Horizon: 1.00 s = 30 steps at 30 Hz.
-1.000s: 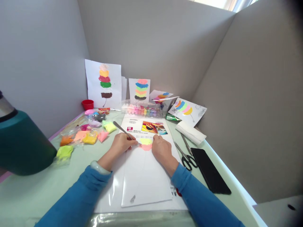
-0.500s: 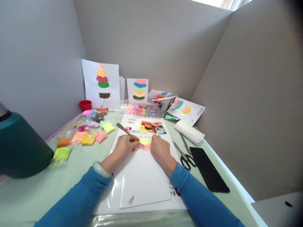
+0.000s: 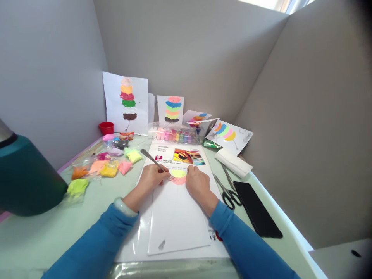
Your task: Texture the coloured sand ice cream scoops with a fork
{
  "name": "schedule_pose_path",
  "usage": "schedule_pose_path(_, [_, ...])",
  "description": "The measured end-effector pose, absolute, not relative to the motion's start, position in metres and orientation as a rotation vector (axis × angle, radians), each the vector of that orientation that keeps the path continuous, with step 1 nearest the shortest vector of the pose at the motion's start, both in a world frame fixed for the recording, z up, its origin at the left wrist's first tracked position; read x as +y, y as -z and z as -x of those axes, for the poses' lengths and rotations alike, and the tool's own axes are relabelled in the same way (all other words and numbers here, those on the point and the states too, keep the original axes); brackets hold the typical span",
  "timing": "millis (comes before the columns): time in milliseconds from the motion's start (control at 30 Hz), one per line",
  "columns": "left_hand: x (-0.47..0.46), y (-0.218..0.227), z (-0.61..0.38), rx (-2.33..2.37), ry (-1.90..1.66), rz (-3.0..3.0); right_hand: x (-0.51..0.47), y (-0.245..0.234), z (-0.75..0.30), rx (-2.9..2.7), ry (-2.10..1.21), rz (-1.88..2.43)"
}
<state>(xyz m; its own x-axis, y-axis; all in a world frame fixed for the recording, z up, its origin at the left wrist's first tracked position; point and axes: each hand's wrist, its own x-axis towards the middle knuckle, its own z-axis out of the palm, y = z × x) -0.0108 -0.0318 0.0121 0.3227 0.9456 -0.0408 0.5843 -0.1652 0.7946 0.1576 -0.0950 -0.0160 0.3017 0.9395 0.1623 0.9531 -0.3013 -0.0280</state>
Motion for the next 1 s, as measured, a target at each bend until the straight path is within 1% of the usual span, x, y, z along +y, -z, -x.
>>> schedule_pose_path(400, [-0.029,-0.017,0.018,1.365,-0.691,-1.821,-0.095,0.013,-0.156,-1.778,0.139,2.443])
schedule_pose_path(733, [-0.034,-0.007,0.005,1.272,-0.654,-1.882,-0.098,0.009,-0.155,-1.776,0.147,2.441])
schedule_pose_path(1000, [-0.031,-0.014,0.012,1.34,-0.641,-1.867,-0.097,0.011,-0.156,-1.79,0.156,2.44])
